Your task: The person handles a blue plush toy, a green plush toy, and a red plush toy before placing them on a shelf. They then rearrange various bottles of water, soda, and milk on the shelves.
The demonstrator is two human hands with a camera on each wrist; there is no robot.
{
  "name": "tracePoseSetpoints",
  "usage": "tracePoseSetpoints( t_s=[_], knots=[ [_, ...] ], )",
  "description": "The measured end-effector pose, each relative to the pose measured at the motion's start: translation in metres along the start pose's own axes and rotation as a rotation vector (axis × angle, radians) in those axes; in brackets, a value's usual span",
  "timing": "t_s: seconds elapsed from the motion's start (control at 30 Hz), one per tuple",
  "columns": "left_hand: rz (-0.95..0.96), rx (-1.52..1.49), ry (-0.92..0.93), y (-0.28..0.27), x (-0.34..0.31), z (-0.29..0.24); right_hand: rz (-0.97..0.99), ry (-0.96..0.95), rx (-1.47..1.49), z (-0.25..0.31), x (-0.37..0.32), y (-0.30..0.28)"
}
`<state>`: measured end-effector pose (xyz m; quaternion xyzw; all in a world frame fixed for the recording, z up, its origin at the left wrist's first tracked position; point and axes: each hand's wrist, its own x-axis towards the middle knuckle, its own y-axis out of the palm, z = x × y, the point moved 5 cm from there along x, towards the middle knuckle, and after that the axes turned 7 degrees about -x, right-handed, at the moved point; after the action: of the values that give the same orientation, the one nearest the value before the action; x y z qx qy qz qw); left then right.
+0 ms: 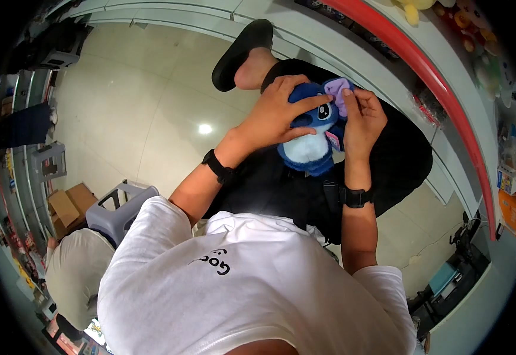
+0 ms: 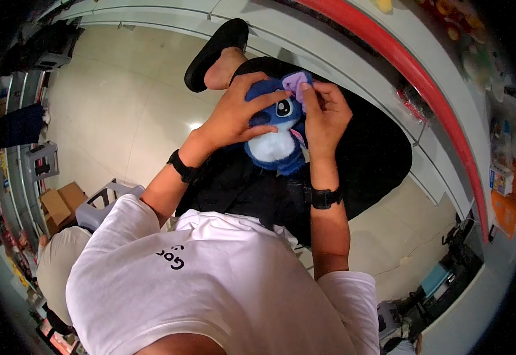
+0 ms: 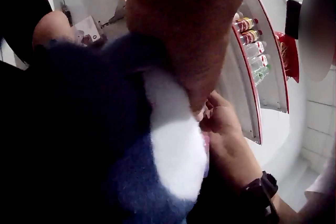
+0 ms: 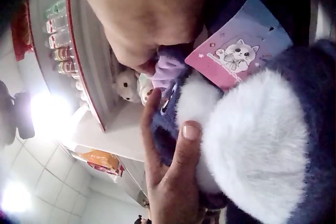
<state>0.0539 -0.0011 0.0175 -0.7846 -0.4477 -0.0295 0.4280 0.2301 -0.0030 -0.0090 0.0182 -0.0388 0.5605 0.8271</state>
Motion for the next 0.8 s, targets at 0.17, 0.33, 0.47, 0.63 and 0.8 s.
tracePoseSetpoints(
  t_s=[0.17, 0.33, 0.47, 0.63, 0.8],
  knots=[
    [-0.025, -0.006, -0.089, -0.001, 0.002, -0.001, 0.118, -0.133, -0.039, 0.014, -0.009, 0.011],
    [-0.084, -0.061, -0.118, 0.003, -0.002, 0.010, 0.259, -0.266, -0.072, 0.020, -0.005, 0.016],
    [-0.148, -0.119, -0.135, 0.005, -0.009, 0.014, 0.421, -0.402, -0.126, 0.030, -0.005, 0.025],
    [-0.226, -0.269, -0.155, 0.002, -0.010, 0.016, 0.490, -0.478, -0.183, 0.031, -0.005, 0.027],
    [-0.160, -0.139, -0.130, 0.002, -0.009, 0.013, 0.508, -0.514, -0.300, 0.035, -0.007, 0.029]
  ],
)
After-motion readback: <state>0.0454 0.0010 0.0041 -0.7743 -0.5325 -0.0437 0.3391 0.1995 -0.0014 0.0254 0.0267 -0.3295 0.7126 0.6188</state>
